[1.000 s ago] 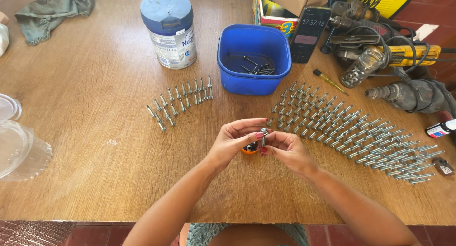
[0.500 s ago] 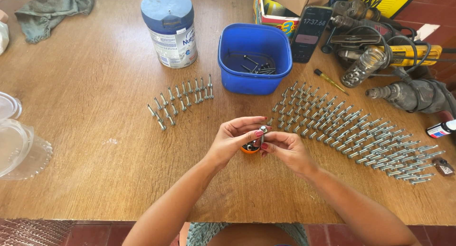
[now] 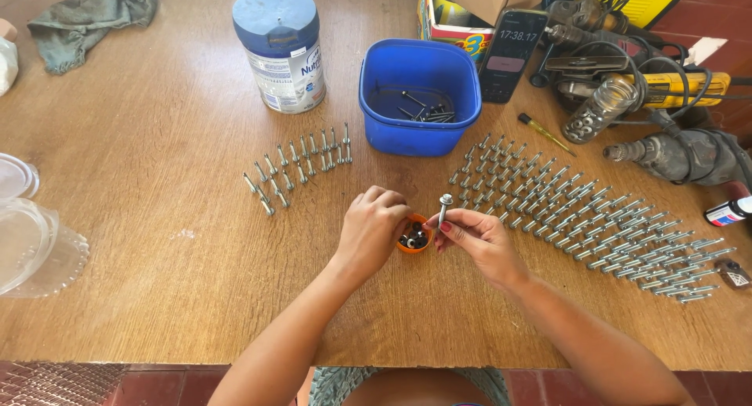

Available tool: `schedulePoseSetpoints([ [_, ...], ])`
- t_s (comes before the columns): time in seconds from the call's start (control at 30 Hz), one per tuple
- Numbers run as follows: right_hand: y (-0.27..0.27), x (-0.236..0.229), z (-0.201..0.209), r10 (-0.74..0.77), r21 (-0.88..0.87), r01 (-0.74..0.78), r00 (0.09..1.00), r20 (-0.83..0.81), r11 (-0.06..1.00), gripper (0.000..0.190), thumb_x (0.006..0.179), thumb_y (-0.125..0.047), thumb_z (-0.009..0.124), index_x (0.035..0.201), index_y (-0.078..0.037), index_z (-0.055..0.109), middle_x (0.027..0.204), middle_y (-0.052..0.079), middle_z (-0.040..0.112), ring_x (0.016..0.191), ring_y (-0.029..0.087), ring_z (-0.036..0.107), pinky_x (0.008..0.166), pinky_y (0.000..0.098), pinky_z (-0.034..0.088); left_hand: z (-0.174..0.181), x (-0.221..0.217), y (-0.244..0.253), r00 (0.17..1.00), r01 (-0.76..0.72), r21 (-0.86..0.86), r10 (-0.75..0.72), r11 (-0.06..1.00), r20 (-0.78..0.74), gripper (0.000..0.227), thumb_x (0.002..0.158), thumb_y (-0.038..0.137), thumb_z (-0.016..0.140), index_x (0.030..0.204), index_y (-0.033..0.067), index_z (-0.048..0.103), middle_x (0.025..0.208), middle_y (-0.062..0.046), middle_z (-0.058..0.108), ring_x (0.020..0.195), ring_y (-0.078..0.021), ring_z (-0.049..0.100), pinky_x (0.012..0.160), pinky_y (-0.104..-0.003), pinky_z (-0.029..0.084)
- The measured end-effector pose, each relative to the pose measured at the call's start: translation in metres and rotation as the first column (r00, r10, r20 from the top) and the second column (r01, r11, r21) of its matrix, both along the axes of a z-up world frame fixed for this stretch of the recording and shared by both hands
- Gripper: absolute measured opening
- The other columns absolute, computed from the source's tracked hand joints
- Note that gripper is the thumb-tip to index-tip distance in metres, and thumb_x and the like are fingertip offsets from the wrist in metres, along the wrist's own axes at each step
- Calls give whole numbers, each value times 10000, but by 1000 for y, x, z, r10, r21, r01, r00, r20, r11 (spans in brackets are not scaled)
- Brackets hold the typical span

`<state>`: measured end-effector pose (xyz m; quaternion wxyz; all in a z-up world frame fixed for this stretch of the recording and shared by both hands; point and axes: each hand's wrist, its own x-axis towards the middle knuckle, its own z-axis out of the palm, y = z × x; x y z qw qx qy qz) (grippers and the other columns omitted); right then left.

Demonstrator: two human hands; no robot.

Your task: The person repeatedly picks up bolts and nuts from a table and a small container, then screws the nuts onto the bolts by hand. The assembled fasteners are placed into a blue plastic bin. The person continues this repetitive assembly process throughout the clip.

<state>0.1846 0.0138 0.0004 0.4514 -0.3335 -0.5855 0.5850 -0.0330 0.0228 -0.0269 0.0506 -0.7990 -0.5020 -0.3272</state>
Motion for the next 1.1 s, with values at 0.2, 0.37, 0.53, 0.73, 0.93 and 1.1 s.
schedulePoseSetpoints([
  [0.2, -1, -2, 4, 6, 34, -7, 1000, 6, 999, 235, 1016, -8, 543, 1130, 115, 709, 920, 190, 735, 792, 214, 706, 706, 369, 649, -2, 3, -2, 992, -24, -73, 15, 997, -122, 80, 777, 284, 810, 854, 267, 793, 900, 54, 689, 964, -159, 589, 777, -291, 477],
  [0.37, 2, 0, 5, 6, 98, -11, 999, 47, 995, 238, 1020, -9, 539, 1128, 111, 714, 868, 182, 730, 784, 214, 712, 717, 371, 653, -33, 7, 9, 987, -100, -94, 88, 991, -132, 89, 793, 369, 777, 824, 286, 784, 875, 77, 695, 964, -154, 583, 776, -300, 459],
  [0.53, 6, 1, 17, -15, 196, -12, 990, 137, 981, 224, 1016, -9, 553, 1121, 95, 721, 812, 169, 724, 755, 197, 706, 726, 356, 639, -54, 11, 10, 978, -172, -99, 157, 980, -139, 109, 757, 382, 791, 815, 292, 771, 877, 78, 675, 974, -149, 564, 797, -301, 441],
  [0.73, 38, -10, 48, -139, 365, -37, 885, 445, 930, 172, 990, -37, 633, 1107, 5, 752, 820, 137, 736, 670, 171, 696, 680, 308, 599, -69, 15, 13, 972, -177, -85, 160, 981, -172, 84, 754, 320, 797, 817, 271, 770, 826, 66, 673, 935, -165, 570, 776, -327, 423],
  [0.93, 128, -28, 83, -432, 727, -85, 755, 494, 682, 138, 991, -88, 753, 1126, -111, 770, 721, 46, 702, 633, 176, 676, 639, 309, 552, -82, 17, 20, 964, -192, -90, 170, 977, -206, 109, 725, 346, 802, 796, 268, 775, 778, 43, 673, 914, -184, 573, 758, -334, 433],
  [1.1, 212, -45, 61, -516, 724, -310, 535, 669, 616, 171, 980, -70, 682, 1091, -162, 774, 893, 63, 727, 835, 273, 739, 758, 418, 607, -90, 22, 23, 974, -176, -11, 172, 984, -146, 86, 751, 318, 757, 756, 233, 758, 746, 8, 657, 878, -212, 582, 729, -354, 427],
])
